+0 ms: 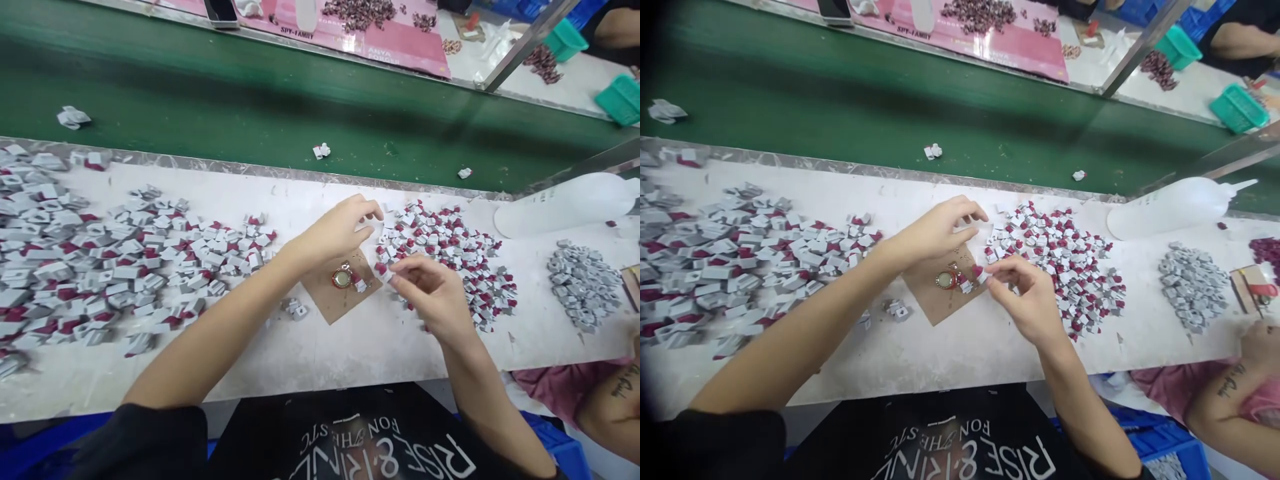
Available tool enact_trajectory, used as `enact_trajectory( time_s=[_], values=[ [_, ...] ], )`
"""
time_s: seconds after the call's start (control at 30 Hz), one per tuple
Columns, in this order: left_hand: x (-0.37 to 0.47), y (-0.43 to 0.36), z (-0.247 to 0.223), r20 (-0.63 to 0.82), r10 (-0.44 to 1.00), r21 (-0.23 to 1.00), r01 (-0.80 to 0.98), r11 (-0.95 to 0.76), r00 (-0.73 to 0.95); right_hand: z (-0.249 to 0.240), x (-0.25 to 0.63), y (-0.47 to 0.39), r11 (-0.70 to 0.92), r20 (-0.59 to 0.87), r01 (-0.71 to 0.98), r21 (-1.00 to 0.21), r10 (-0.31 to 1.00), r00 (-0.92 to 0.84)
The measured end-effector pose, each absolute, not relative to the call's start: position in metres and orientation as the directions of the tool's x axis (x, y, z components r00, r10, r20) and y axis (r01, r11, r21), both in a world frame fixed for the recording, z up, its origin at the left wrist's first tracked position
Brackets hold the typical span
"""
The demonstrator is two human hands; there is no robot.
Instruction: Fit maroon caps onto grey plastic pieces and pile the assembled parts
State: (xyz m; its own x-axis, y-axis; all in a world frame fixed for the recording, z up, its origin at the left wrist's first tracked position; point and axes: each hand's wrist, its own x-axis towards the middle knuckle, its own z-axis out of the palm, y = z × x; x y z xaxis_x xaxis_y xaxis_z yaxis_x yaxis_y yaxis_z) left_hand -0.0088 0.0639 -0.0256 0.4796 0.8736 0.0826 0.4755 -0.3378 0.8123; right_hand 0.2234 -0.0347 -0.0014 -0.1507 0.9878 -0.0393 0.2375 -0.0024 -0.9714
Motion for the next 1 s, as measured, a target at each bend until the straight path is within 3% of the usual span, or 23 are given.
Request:
enact_trajectory(
  time_s=[0.27, 0.4, 0.73, 1.0],
  values=[
    [0.029, 0.109, -0.044, 0.009, 0.716, 0.568, 0.586, -0.578, 0.698, -0.004, 0.212, -0.055, -0.04, -0.102, 0.268, -0.963, 0.97, -0.223],
    [0.025, 0.11, -0.045, 0.055, 0.66, 0.58, 0.514, -0.632, 0.749, -0.008, 0.214, -0.055, -0.058, -0.114, 0.257, -0.965, 0.971, -0.209],
    [-0.021, 0.104, -0.054, 0.03, 0.932, 0.756, 0.601, -0.258, 0.362, -0.012, 0.207, -0.059, 0.04, -0.024, 0.325, -0.945, 0.982, -0.19],
    [-0.059, 0.084, -0.057, 0.043, 0.985, 0.607, 0.779, -0.159, 0.168, -0.016, 0.195, -0.06, 0.156, 0.058, 0.376, -0.913, 0.964, -0.259]
  ],
)
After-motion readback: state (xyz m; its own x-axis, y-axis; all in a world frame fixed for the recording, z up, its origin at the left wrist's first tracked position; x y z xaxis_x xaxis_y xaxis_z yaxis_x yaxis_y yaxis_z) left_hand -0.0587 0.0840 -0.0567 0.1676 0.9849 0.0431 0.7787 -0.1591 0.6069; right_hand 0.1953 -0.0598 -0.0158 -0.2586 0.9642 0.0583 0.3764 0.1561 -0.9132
